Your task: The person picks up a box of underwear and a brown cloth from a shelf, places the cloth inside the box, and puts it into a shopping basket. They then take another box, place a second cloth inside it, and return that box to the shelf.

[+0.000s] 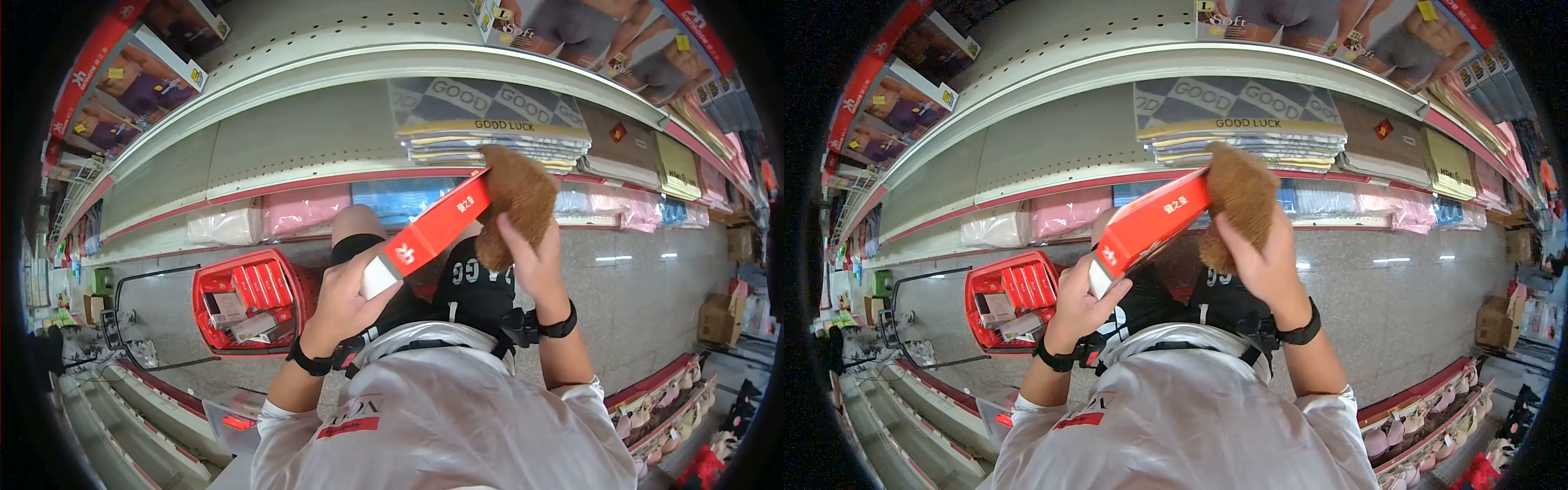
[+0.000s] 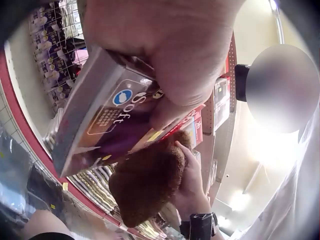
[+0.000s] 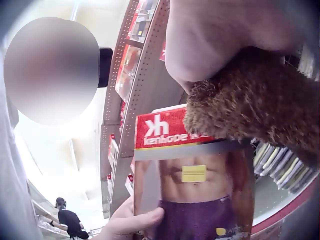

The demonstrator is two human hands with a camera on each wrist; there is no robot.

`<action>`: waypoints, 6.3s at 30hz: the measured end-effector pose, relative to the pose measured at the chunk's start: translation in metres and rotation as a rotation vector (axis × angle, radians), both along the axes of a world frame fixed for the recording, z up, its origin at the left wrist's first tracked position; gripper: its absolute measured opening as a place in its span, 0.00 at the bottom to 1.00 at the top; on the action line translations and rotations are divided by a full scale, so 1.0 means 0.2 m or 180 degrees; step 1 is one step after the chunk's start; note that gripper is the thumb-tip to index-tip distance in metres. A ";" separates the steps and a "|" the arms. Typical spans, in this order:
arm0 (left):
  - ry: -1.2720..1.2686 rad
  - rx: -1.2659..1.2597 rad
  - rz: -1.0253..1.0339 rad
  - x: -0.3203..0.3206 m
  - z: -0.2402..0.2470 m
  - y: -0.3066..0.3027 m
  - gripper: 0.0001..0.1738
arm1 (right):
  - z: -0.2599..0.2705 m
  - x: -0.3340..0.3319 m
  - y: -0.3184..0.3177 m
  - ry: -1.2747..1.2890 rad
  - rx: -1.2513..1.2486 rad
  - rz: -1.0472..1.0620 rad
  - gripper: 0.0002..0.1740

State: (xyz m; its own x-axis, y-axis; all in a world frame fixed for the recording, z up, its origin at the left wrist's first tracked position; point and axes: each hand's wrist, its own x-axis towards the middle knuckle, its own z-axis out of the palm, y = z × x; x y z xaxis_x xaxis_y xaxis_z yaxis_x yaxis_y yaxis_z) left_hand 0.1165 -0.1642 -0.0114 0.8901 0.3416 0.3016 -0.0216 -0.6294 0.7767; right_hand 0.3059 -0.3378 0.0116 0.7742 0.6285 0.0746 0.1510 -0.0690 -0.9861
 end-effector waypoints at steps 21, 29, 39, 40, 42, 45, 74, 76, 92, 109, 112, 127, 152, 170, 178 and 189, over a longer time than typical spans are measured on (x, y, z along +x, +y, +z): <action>0.0288 -0.0242 -0.0747 0.05 0.01 -0.01 0.24 | 0.12 -0.05 0.10 -0.2528 0.0493 0.0530 0.27; 0.0005 0.0050 -0.1036 0.01 0.02 0.02 0.23 | 0.16 0.00 0.04 -0.2849 0.0687 0.1069 0.35; 0.0146 -0.0137 -0.0982 -0.02 0.00 0.02 0.24 | -0.04 0.16 -0.10 -0.2919 0.0236 0.0842 0.35; 0.0188 -0.0175 -0.0949 -0.03 0.00 0.02 0.24 | -0.05 0.19 -0.11 -0.3174 0.0157 0.0641 0.34; 0.0166 -0.0279 -0.0872 -0.05 0.03 0.04 0.24 | -0.06 0.22 -0.15 -0.3426 0.0075 0.0434 0.34; -0.0005 -0.0826 -0.0481 -0.11 -0.02 0.06 0.23 | -0.09 0.27 -0.22 -0.3038 -0.0697 -0.0104 0.31; -0.0073 -0.0655 -0.0450 0.01 0.02 0.04 0.23 | 0.20 0.00 -0.05 -0.0040 -0.0218 0.0774 0.30; -0.0056 -0.0617 -0.0451 0.03 0.03 0.04 0.22 | 0.16 -0.01 -0.06 -0.0169 0.0071 0.0243 0.29; -0.0421 -0.1954 -0.0214 0.11 -0.12 -0.05 0.23 | -0.17 -0.10 -0.09 0.1243 0.1586 0.0209 0.34; -0.0814 -0.1667 0.0088 0.06 -0.24 -0.03 0.50 | 0.11 -0.21 0.25 -0.3288 -0.0772 0.1229 0.33; -0.0973 -0.2545 0.0071 0.06 -0.23 -0.03 0.49 | 0.12 -0.18 0.26 -0.2923 -0.0655 0.1431 0.30; -0.0334 -0.2521 0.1169 -0.07 -0.20 0.05 0.33 | 0.65 -0.42 0.13 -0.1293 0.2955 0.0248 0.18; -0.0756 -0.2635 0.1062 -0.06 -0.25 0.01 0.36 | 0.71 -0.36 0.04 0.0831 0.2621 0.2008 0.06; -0.0820 -0.2444 0.1206 -0.13 -0.35 0.03 0.30 | 0.50 -0.24 0.09 0.1151 0.1988 0.1753 0.05; -0.0565 -0.2447 0.1263 -0.12 -0.32 0.04 0.30 | 0.38 -0.14 0.10 0.1579 0.0946 0.1617 0.04; -0.0959 -0.2619 0.1081 -0.08 -0.29 0.01 0.34 | 0.41 -0.16 0.07 0.0312 0.1031 0.1339 0.07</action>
State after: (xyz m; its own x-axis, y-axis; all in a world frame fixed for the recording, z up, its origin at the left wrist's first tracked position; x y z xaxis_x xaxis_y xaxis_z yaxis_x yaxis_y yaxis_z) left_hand 0.0996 -0.1630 -0.0699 0.6274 0.7770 0.0515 -0.2102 0.1053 0.9720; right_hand 0.2738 -0.3245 0.0927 0.4737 0.8427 0.2559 0.0062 0.2874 -0.9578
